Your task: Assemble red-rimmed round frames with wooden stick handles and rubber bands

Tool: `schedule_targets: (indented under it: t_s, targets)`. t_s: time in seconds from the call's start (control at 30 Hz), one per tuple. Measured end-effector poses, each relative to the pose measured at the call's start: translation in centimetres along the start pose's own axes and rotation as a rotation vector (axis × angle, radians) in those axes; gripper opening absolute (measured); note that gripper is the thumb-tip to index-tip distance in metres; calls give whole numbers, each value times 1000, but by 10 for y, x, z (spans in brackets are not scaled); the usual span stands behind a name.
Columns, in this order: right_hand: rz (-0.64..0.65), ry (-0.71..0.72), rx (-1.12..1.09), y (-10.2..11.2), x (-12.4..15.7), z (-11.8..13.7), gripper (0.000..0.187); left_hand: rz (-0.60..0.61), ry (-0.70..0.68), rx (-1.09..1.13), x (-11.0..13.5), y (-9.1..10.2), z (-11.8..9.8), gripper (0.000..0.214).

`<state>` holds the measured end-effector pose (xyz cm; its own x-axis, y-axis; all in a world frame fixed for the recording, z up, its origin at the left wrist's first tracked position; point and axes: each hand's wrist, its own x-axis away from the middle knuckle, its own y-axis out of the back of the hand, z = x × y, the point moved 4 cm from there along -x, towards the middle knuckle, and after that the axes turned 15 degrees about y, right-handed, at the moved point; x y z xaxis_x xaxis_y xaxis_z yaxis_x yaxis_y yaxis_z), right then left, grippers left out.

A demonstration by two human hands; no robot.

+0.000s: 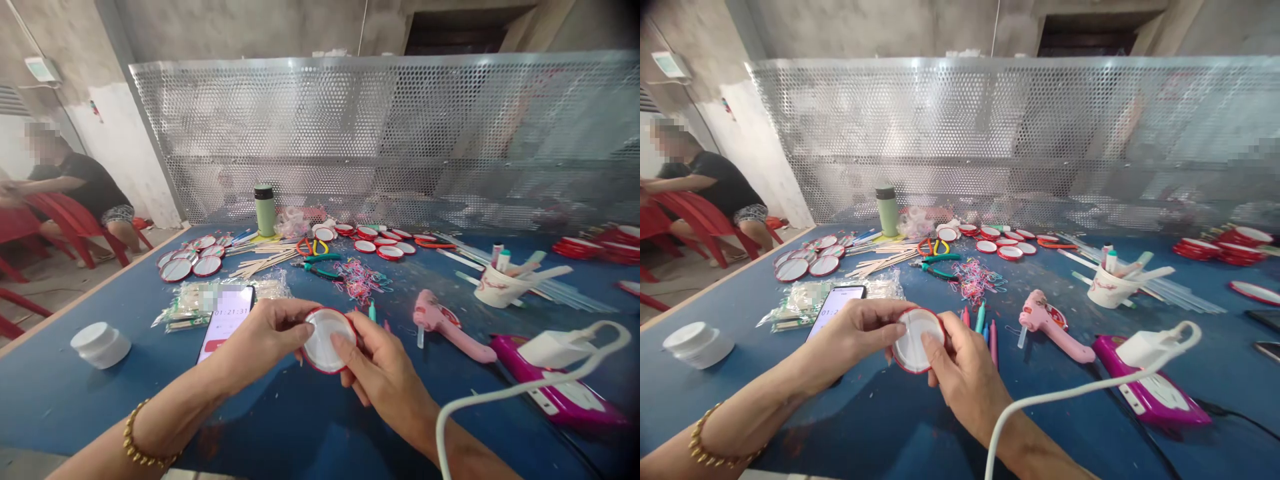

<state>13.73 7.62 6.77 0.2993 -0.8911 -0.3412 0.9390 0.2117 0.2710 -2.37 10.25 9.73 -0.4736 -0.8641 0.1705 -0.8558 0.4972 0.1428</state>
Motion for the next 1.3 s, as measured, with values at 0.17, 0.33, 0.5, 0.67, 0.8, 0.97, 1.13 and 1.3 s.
schedule_targets:
  t_s: [0.17, 0.33, 0.5, 0.67, 0.8, 0.97, 1.13, 1.3]
  targets:
    - [-85, -14, -42, 5, -3, -1, 39, 126, 32, 199, 1, -17, 4, 46]
    - [-96, 14, 38, 5, -3, -2, 35, 120, 97, 285, -3, -32, 16, 47]
    - [-55, 14, 72, 2, -2, 0, 34, 100, 146, 232, -3, -32, 20, 29]
    - [-46, 24, 89, 3, -1, -1, 31, 94, 197, 174, -2, -31, 20, 27]
    - [-30, 53, 113, 3, 0, 2, 26, 63, 242, 156, 1, -31, 21, 29]
    - [-5, 88, 172, 3, 0, 5, 21, 61, 280, 135, 3, -31, 22, 28]
    - [16, 86, 192, 3, -1, 6, 20, 109, 261, 72, 3, -30, 22, 23]
    - [24, 91, 206, 2, 0, 8, 18, 127, 294, 20, 4, -27, 28, 22]
